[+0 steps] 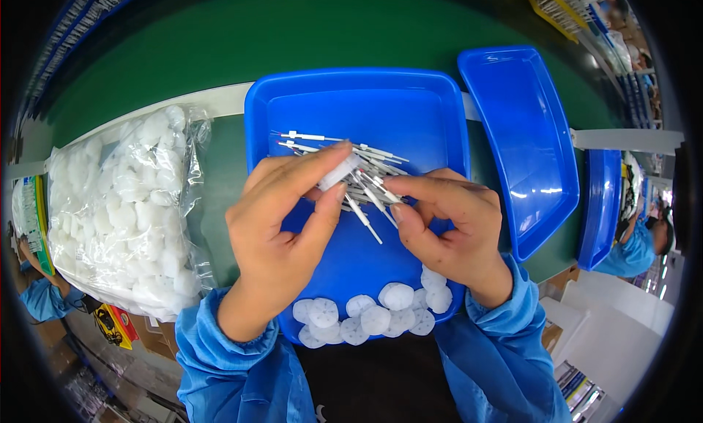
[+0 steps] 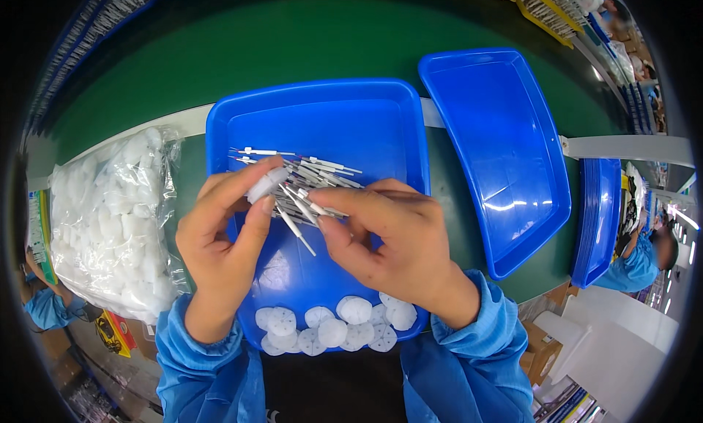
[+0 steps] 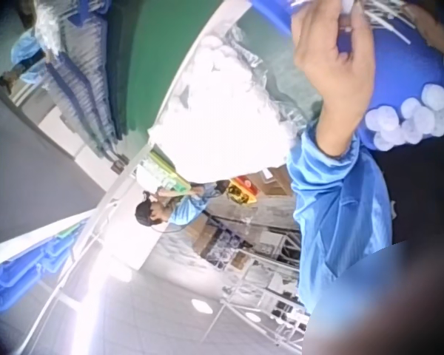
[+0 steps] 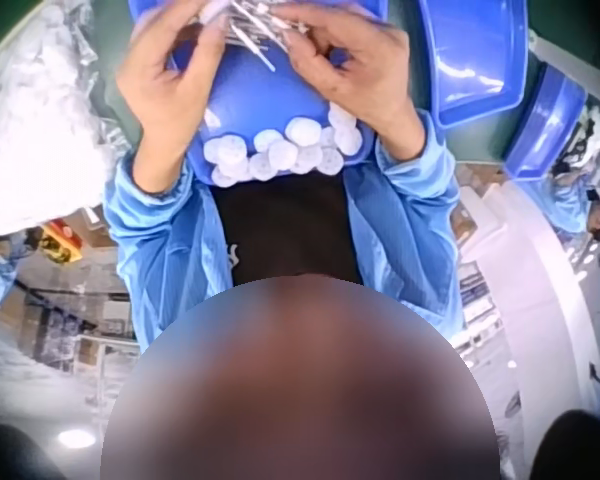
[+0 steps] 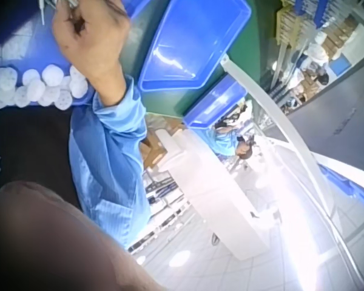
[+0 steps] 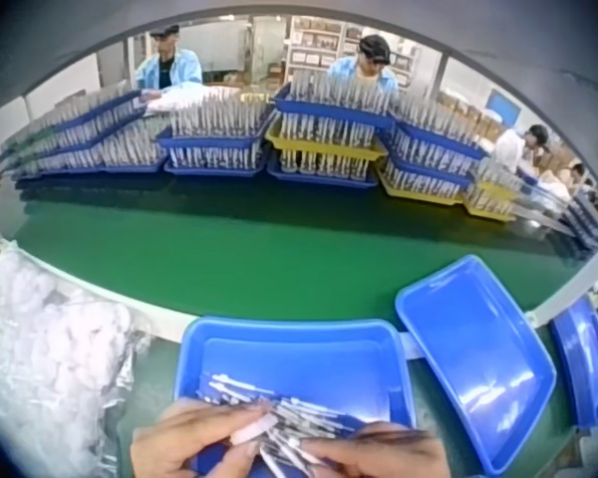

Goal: The person inserts wooden sticks into white cotton pads and places the assembled items into a blue tray. The person repeats this process continuously, handling the cotton pads and sticks by hand.

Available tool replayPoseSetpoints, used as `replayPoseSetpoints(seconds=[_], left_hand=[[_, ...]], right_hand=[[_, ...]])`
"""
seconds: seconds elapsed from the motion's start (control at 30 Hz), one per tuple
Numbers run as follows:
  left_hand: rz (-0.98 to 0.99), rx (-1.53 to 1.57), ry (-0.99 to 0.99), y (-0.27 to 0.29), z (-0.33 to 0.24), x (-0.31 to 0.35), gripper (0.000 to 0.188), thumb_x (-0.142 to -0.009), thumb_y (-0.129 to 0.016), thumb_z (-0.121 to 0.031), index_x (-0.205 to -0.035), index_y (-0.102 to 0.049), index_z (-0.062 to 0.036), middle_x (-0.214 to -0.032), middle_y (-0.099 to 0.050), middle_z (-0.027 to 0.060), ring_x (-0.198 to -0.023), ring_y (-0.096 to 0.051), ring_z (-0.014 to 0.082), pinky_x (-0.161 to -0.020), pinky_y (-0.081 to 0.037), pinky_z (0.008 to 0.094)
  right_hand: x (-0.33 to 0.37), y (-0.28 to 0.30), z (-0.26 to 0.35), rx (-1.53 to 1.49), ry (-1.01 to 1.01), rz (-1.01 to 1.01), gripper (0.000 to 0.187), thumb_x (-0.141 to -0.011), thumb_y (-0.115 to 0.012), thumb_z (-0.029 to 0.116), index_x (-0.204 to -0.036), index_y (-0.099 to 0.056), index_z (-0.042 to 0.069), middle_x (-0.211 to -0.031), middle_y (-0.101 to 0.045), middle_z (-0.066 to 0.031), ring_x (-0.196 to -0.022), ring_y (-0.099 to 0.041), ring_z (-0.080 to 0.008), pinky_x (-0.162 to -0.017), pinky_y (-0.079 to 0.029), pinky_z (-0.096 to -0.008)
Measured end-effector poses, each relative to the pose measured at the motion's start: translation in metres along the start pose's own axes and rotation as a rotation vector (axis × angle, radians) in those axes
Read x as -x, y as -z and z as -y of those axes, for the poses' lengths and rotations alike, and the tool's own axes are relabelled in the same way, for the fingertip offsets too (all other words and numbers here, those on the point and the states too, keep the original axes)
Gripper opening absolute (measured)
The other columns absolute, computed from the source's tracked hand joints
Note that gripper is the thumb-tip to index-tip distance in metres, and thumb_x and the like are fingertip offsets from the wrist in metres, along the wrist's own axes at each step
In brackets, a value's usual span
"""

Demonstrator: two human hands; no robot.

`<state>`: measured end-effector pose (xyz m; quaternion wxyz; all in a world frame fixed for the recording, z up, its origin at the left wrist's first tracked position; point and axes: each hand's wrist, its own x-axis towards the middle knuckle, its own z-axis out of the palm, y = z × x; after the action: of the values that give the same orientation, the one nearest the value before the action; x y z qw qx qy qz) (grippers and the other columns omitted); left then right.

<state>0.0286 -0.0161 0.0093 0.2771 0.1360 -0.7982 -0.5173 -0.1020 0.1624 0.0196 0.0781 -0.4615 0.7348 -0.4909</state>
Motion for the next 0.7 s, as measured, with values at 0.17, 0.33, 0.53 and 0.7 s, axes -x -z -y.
replayPoseSetpoints(seconds=[0.17, 0.33, 0.53, 0.7], left_hand=[[0.036, -0.05, -0.009, 0.003, 0.0, 0.002, 0.037, -0.093, -0.073, 0.01, -0.128, -0.078, -0.0007, -0.118, -0.079, 0.0131, -0.096, -0.073, 0.0164, -0.083, -0.058, 0.0274], [0.049, -0.136, -0.181, 0.002, 0.005, -0.004, 0.038, -0.087, -0.079, 0.008, -0.124, -0.081, -0.0033, -0.116, -0.082, 0.014, -0.093, -0.077, 0.0247, -0.083, -0.059, 0.0328], [0.063, -0.252, -0.179, -0.003, -0.004, -0.002, 0.039, -0.083, -0.084, 0.004, -0.121, -0.082, -0.0048, -0.104, -0.082, 0.0124, -0.08, -0.076, 0.0262, -0.074, -0.06, 0.0347], [0.052, -0.35, -0.26, -0.006, -0.003, 0.002, 0.041, -0.083, -0.085, 0.004, -0.124, -0.081, -0.003, -0.1, -0.082, 0.0126, -0.078, -0.076, 0.0257, -0.07, -0.059, 0.034]], right_hand=[[-0.001, -0.003, 0.006, -0.016, -0.076, 0.037, 0.027, -0.085, -0.085, 0.003, -0.112, -0.081, 0.008, -0.062, -0.067, -0.0018, -0.057, -0.065, -0.0166, -0.057, -0.051, -0.0308], [-0.002, -0.005, 0.001, -0.043, -0.143, 0.026, 0.015, -0.089, -0.085, 0.006, -0.102, -0.079, 0.006, -0.07, -0.072, -0.0048, -0.061, -0.071, -0.0177, -0.057, -0.054, -0.032], [0.0, -0.013, 0.0, 0.062, -0.138, -0.05, 0.013, -0.089, -0.087, 0.012, -0.096, -0.078, 0.007, -0.08, -0.078, -0.0083, -0.062, -0.073, -0.022, -0.06, -0.057, -0.0341], [-0.002, -0.011, -0.002, 0.289, 0.012, -0.075, 0.014, -0.086, -0.088, 0.012, -0.096, -0.08, 0.008, -0.08, -0.078, -0.0078, -0.063, -0.073, -0.0237, -0.061, -0.055, -0.0351]])
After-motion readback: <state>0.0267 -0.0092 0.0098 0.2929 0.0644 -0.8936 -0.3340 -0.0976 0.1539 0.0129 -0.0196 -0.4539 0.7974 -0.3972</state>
